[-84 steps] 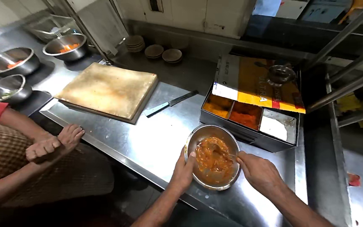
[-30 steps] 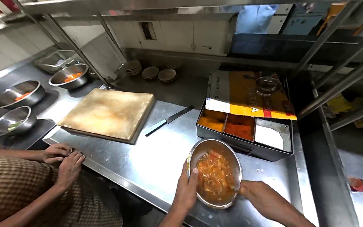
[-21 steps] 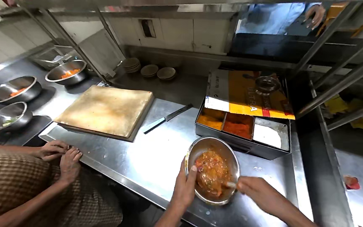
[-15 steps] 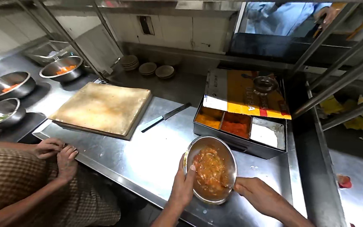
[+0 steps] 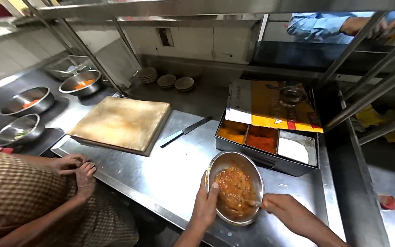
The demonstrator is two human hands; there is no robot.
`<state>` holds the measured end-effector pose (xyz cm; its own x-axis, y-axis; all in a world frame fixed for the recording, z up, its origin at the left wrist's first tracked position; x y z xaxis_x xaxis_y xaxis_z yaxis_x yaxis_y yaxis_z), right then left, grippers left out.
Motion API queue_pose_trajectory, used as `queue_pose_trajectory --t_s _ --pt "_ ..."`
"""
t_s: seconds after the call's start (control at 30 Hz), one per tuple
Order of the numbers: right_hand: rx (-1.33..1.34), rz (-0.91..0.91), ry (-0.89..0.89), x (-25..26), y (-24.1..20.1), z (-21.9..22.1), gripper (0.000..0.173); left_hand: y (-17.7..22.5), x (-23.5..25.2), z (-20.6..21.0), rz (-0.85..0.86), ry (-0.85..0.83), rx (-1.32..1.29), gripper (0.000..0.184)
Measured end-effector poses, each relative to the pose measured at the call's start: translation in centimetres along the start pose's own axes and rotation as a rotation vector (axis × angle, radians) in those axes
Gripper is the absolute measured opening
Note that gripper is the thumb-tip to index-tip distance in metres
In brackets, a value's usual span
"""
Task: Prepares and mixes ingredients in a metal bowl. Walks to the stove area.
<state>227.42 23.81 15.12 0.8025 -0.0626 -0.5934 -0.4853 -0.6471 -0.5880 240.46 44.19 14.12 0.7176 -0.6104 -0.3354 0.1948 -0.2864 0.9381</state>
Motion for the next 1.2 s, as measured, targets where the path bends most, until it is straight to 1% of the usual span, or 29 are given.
queue_pose_trajectory --t_s 0.03,0.07,0.1,0.17,0.2,0.23,0.27,0.3,0.33,0.4,0.43,0.47,0.5,0.53,0.6,0.67,0.7,0.73,0.77,0.83,0.87,0.9,0.93,0.97,1.03,1.1,1.13,1.17,1.2 --pt "0.005 0.019 0.058 -0.1 0.3 -0.5 0.039 -0.1 0.0 0.0 -0.001 -0.001 0.002 0.068" --pt "-0.051 0.094 0.069 -0.1 0.4 -0.8 0.039 -0.2 0.0 0.1 -0.002 -0.001 0.007 0.068" --pt "-0.103 0.166 0.012 -0.1 0.4 -0.4 0.040 -0.3 -0.1 0.1 -0.004 0.002 0.013 0.068" --pt "-0.037 0.093 -0.078 0.0 0.1 0.7 0.039 -0.1 -0.1 0.0 -0.008 0.001 0.017 0.068" --pt "0.040 0.028 -0.051 0.0 0.0 0.6 0.038 -0.2 -0.1 -0.1 -0.007 0.002 0.003 0.069" --pt "0.091 0.012 0.010 -0.2 0.2 0.1 0.038 -0.5 -0.1 -0.1 -0.007 0.007 -0.015 0.068" --pt "0.069 0.057 0.057 -0.3 0.4 -0.4 0.037 -0.7 -0.1 -0.1 -0.004 0.016 -0.025 0.068" --pt "-0.015 0.129 0.036 -0.2 0.4 -0.5 0.037 -0.8 -0.1 0.0 -0.003 0.022 -0.027 0.067" --pt "-0.052 0.143 -0.024 -0.2 0.2 0.1 0.038 -0.8 -0.1 0.0 -0.005 0.021 -0.026 0.067" --pt "-0.023 0.052 -0.065 -0.1 -0.2 0.7 0.038 -0.6 0.1 -0.1 -0.005 0.023 -0.037 0.068" --pt "0.009 0.018 -0.015 -0.3 -0.2 0.2 0.038 -0.7 0.1 -0.1 -0.004 0.026 -0.051 0.068" --pt "0.008 0.037 0.048 -0.4 -0.1 -0.4 0.038 -0.9 0.1 -0.1 -0.002 0.031 -0.061 0.067" --pt "-0.054 0.108 0.061 -0.4 0.0 -0.8 0.037 -0.9 0.1 -0.1 0.002 0.030 -0.063 0.066" --pt "-0.114 0.162 0.008 -0.3 -0.1 -0.6 0.038 -0.9 0.1 0.0 0.004 0.025 -0.052 0.066" --pt "-0.084 0.087 -0.079 -0.1 -0.2 0.2 0.039 -0.5 0.3 0.0 0.007 0.016 -0.014 0.068" --pt "0.015 0.028 0.015 -0.3 0.1 -0.5 0.038 -0.6 0.2 -0.1 0.001 0.027 -0.021 0.067" --pt "0.004 0.078 0.060 -0.3 0.3 -0.9 0.037 -0.7 0.2 -0.2 -0.003 0.029 -0.029 0.066" --pt "-0.057 0.149 0.036 -0.3 0.3 -0.9 0.037 -0.8 0.1 -0.1 -0.005 0.024 -0.031 0.066" --pt "-0.081 0.164 -0.027 -0.2 0.2 -0.2 0.038 -0.7 0.1 -0.1 -0.002 0.019 -0.031 0.067" --pt "-0.021 0.051 -0.071 0.2 -0.1 0.6 0.037 -0.6 0.3 -0.1 0.005 0.010 -0.036 0.068" --pt "0.038 0.005 -0.029 0.2 -0.1 0.3 0.037 -0.7 0.3 -0.1 0.003 0.007 -0.043 0.069" --pt "0.059 0.016 0.022 0.3 0.2 -0.2 0.037 -0.8 0.3 -0.1 0.002 0.007 -0.049 0.069" --pt "0.007 0.075 0.026 0.4 0.4 -0.4 0.037 -0.9 0.3 -0.1 0.002 0.007 -0.048 0.069" --pt "-0.066 0.124 -0.023 0.5 0.4 -0.2 0.038 -0.8 0.3 -0.1 0.000 0.004 -0.041 0.069" --pt "-0.052 0.049 -0.085 0.7 0.1 0.3 0.038 -0.4 0.4 -0.2 0.000 0.000 -0.028 0.069" --pt "0.029 -0.010 0.015 0.6 0.3 -0.6 0.038 -0.5 0.4 -0.3 -0.009 0.006 -0.037 0.068" --pt "0.012 0.036 0.062 0.6 0.5 -1.0 0.039 -0.5 0.4 -0.3 -0.011 0.011 -0.040 0.068" --pt "-0.055 0.112 0.048 0.6 0.5 -1.2 0.039 -0.5 0.4 -0.3 -0.012 0.015 -0.041 0.068" --pt "-0.091 0.150 -0.016 0.5 0.3 -0.8 0.039 -0.4 0.4 -0.2 -0.013 0.011 -0.042 0.068"
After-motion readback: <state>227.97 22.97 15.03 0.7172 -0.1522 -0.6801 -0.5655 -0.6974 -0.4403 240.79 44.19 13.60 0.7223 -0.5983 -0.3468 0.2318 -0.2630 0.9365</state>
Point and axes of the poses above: each hand's wrist, its own x-axis towards the middle knuckle, its own z-axis out of the palm, y = z × x, the point moved 8 cm from there along x, towards the middle knuckle, and after that the axes turned 9 degrees about -y, right-handed, at the moved point
